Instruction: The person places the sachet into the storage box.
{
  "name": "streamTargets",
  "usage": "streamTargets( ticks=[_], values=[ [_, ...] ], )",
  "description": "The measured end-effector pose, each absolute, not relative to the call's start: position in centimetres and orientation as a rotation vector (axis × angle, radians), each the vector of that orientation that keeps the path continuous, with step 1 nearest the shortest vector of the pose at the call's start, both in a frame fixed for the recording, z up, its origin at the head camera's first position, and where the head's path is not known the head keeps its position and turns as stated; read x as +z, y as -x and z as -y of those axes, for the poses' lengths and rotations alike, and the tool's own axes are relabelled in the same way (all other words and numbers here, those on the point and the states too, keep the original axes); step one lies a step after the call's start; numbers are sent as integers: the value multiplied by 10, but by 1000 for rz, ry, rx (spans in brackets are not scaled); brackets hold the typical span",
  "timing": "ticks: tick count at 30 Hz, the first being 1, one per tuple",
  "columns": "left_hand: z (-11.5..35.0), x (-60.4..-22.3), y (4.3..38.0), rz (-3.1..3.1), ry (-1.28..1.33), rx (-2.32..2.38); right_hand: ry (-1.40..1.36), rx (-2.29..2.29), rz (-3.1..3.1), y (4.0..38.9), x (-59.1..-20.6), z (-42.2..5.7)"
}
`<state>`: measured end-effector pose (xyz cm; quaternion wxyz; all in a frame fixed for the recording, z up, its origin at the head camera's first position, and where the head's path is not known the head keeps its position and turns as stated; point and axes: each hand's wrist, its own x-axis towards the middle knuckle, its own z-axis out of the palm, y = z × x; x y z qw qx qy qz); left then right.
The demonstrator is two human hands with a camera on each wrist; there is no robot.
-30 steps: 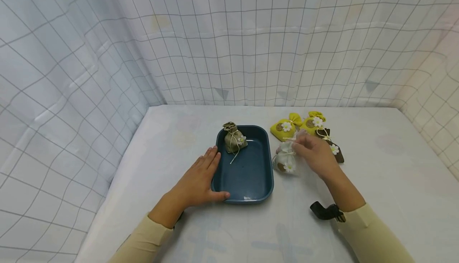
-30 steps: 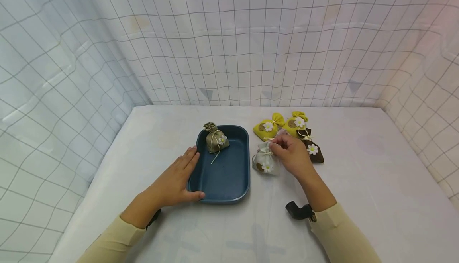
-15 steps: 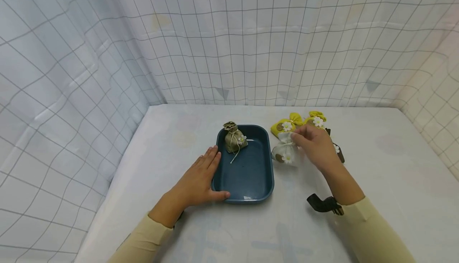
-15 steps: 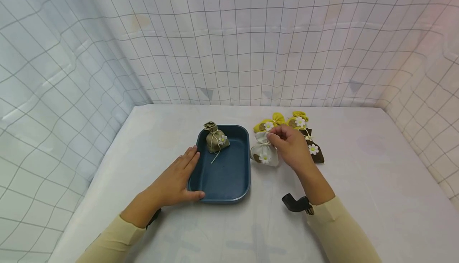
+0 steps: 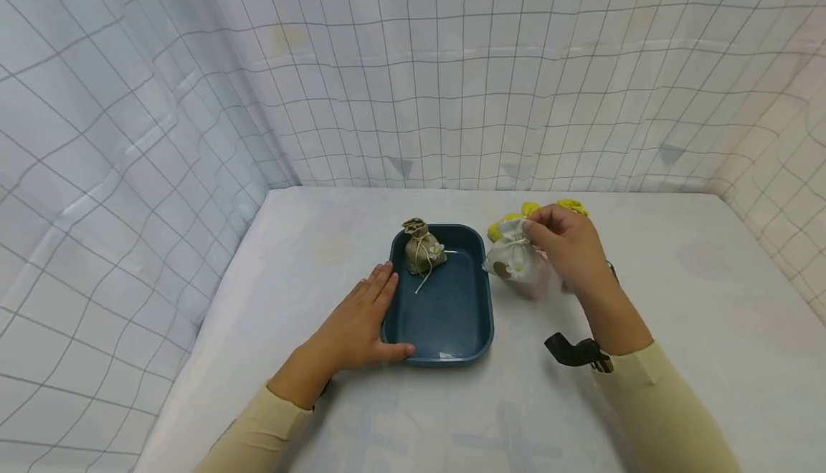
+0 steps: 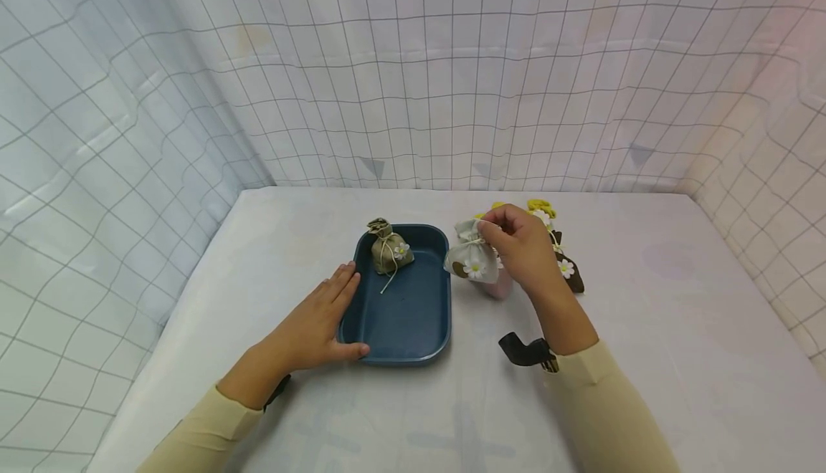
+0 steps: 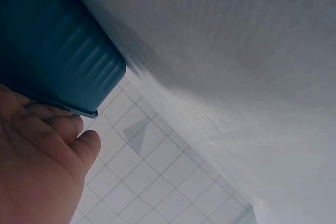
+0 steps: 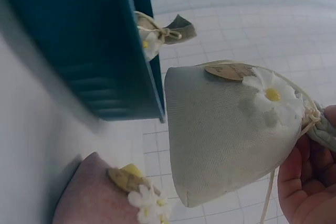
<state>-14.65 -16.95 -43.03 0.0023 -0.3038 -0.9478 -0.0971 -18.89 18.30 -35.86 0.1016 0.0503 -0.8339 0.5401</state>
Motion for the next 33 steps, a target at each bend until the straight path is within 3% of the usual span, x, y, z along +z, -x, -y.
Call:
streamTargets(
  ticks=[33],
  values=[
    [168,-431,147,2964,963,-301,-329,1903,2272,215,-347,-121]
  ],
)
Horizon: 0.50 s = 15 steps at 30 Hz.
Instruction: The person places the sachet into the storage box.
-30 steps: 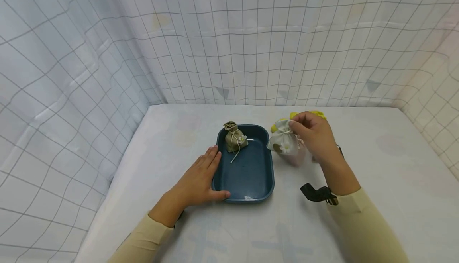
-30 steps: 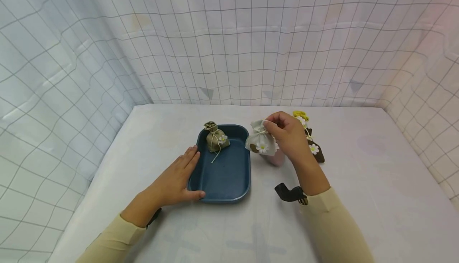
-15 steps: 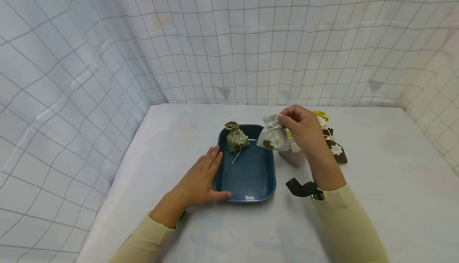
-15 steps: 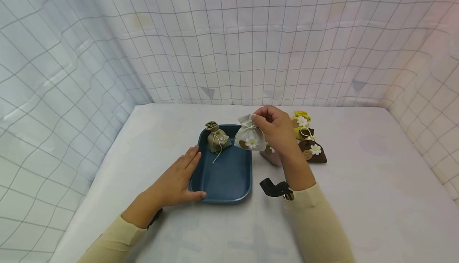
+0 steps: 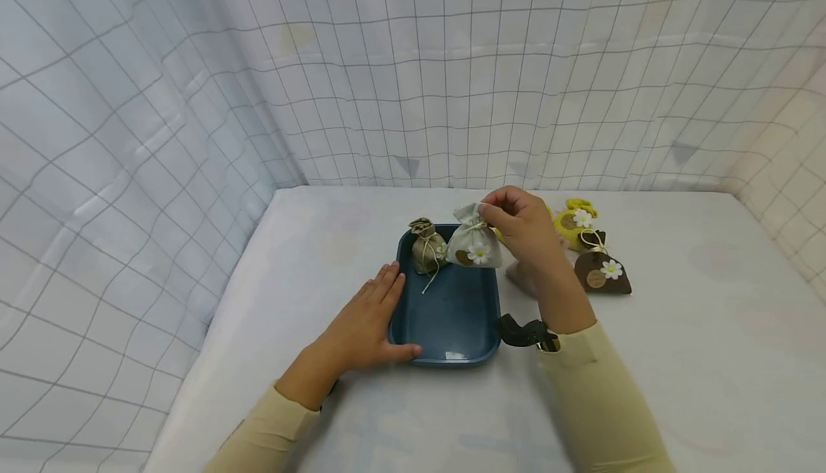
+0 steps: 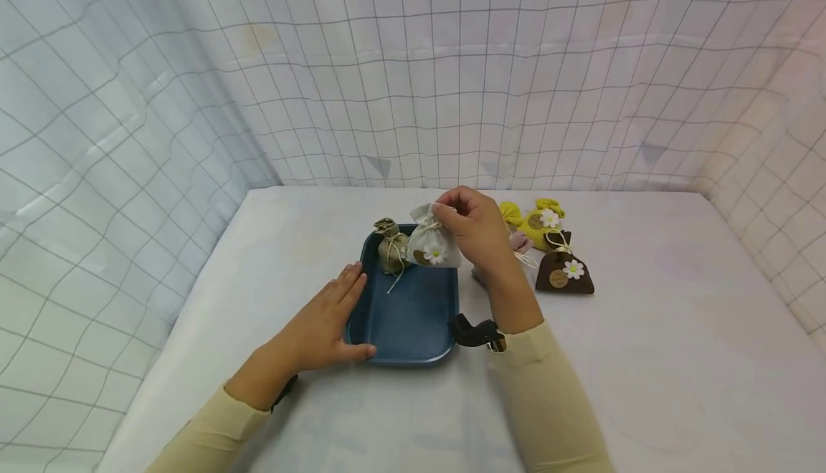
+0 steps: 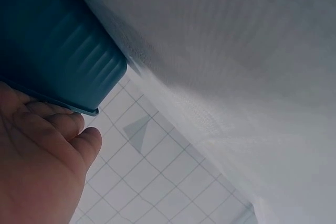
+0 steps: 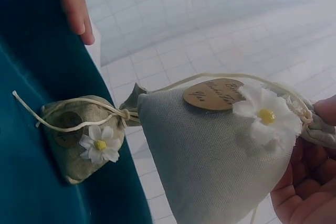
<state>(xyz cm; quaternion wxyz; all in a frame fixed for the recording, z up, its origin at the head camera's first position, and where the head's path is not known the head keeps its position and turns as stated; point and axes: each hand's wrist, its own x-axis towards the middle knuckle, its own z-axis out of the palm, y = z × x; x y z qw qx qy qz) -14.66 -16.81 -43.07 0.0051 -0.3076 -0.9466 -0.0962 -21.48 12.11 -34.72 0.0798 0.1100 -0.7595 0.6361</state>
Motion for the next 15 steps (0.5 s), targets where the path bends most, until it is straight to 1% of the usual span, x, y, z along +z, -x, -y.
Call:
streamTargets(
  ticks=[15],
  values=[
    [170,-432,147,2949,987,-324,-246,2077,2165,229,-361,-105]
  ],
)
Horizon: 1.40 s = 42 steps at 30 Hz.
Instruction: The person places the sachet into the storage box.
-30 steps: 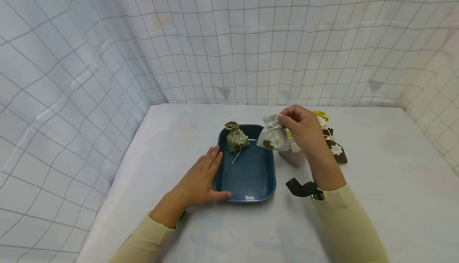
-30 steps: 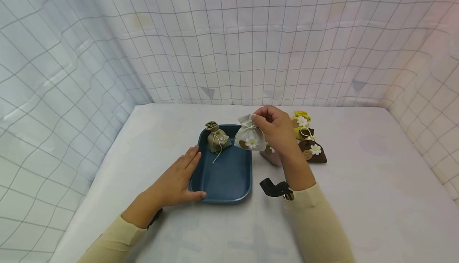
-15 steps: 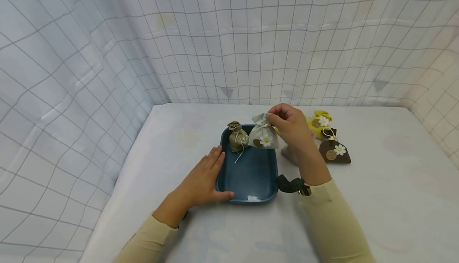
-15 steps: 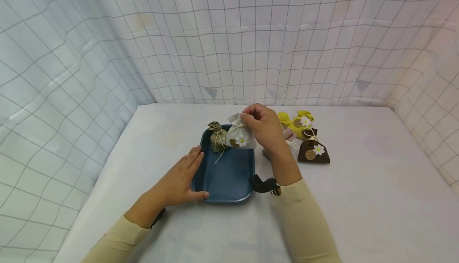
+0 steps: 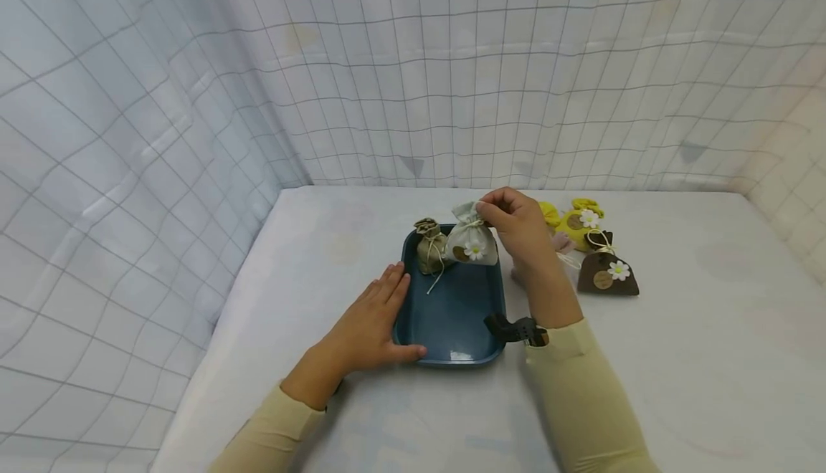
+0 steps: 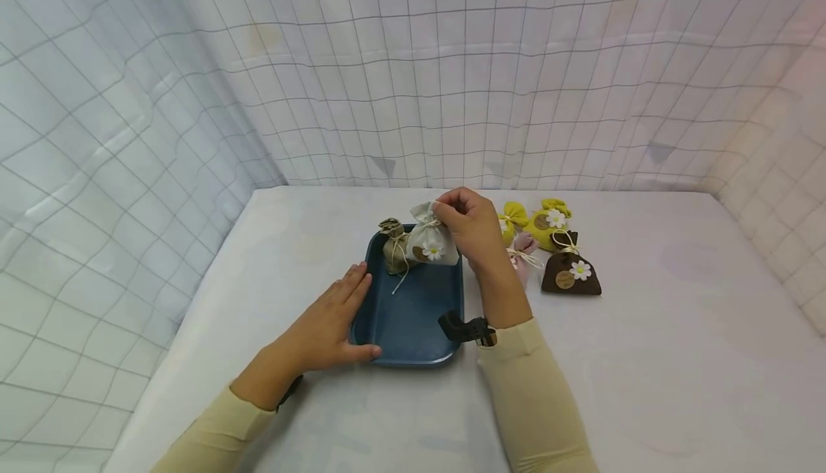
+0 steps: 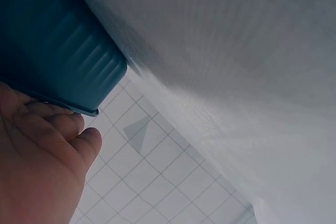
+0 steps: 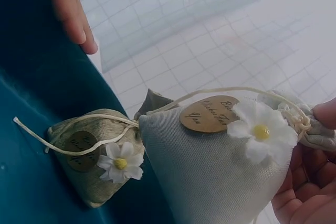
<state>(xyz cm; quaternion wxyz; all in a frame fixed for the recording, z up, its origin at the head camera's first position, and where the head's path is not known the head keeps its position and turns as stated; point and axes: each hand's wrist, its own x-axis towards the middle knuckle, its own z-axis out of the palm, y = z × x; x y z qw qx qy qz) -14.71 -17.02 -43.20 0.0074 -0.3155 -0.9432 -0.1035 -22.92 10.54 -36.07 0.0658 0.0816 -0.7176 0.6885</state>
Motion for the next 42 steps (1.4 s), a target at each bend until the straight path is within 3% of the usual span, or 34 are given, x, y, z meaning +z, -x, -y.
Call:
streamTargets(
  ticks=[42],
  values=[
    [169,-431,147,2961,980,-335,-70,2008,2426,241,-391,-106]
  ],
)
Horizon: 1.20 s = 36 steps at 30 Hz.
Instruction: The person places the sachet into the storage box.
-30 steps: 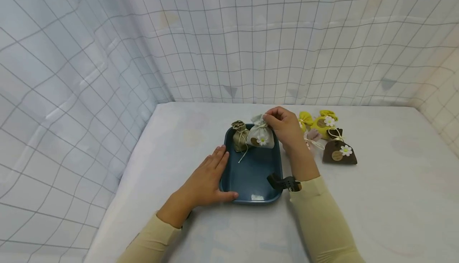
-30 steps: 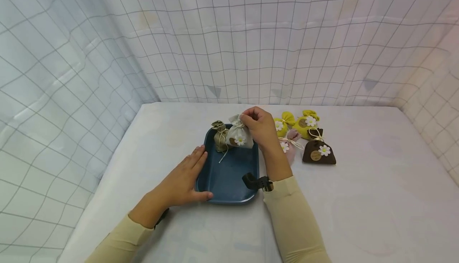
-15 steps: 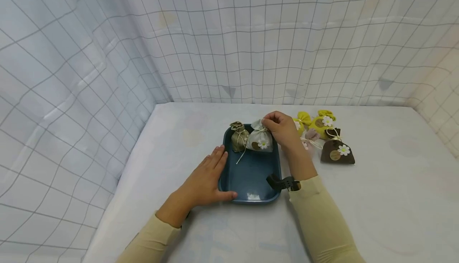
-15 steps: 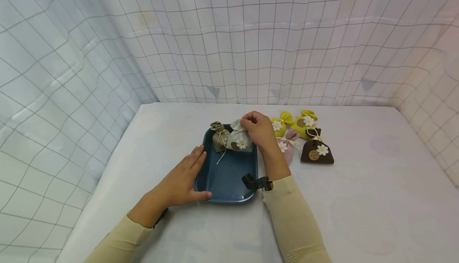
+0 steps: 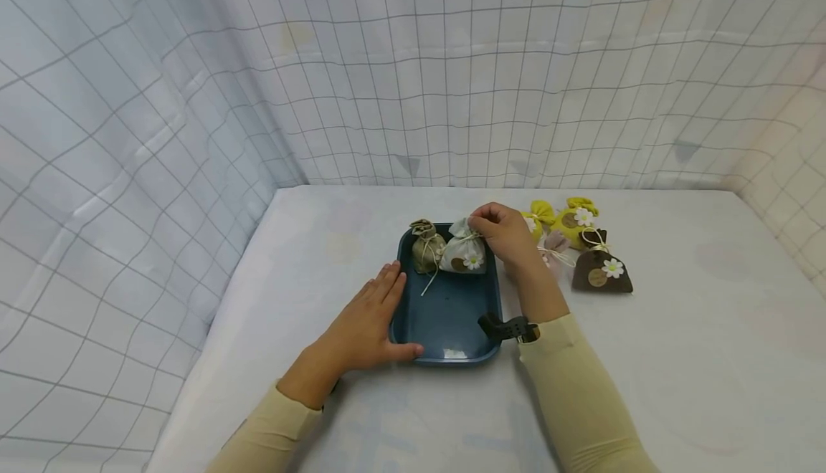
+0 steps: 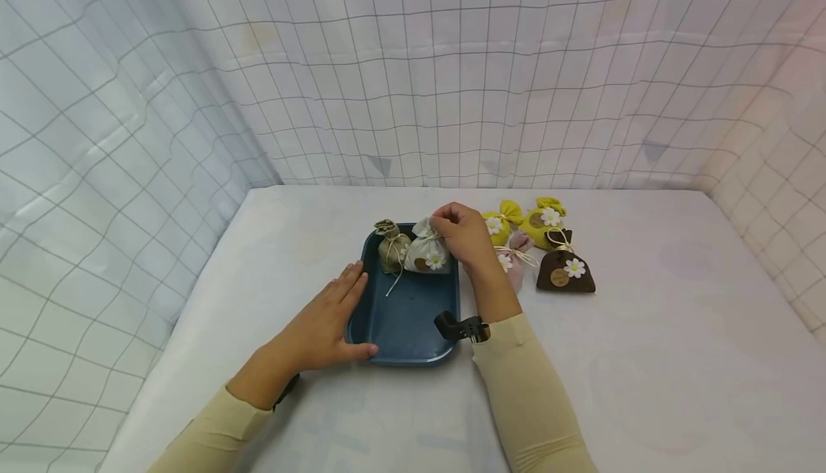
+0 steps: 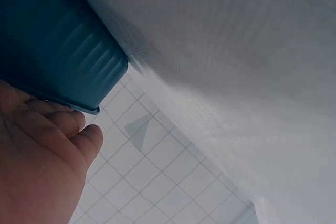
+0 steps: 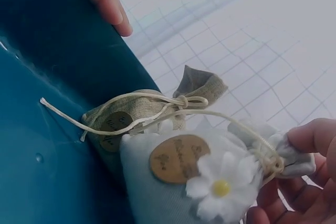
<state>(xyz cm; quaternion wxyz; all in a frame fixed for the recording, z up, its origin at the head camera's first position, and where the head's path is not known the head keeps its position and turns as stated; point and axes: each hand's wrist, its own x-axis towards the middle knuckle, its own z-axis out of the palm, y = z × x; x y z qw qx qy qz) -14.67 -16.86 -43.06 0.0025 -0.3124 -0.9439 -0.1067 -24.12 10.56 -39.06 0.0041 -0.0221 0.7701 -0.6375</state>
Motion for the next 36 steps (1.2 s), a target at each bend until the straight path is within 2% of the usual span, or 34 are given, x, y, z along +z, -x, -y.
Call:
streamTargets(
  ticks=[21,28,36],
  values=[
    [169,-432,147,2964,980,-344,178,-1857,-2496,242,-387,-110],
    [169,-432,147,2971,973,-328,201,-1914,-2471,237,-378,-130],
    [170,-433,147,2968,977,-327,102,-1858,-2530,225,-376,-166]
  ],
)
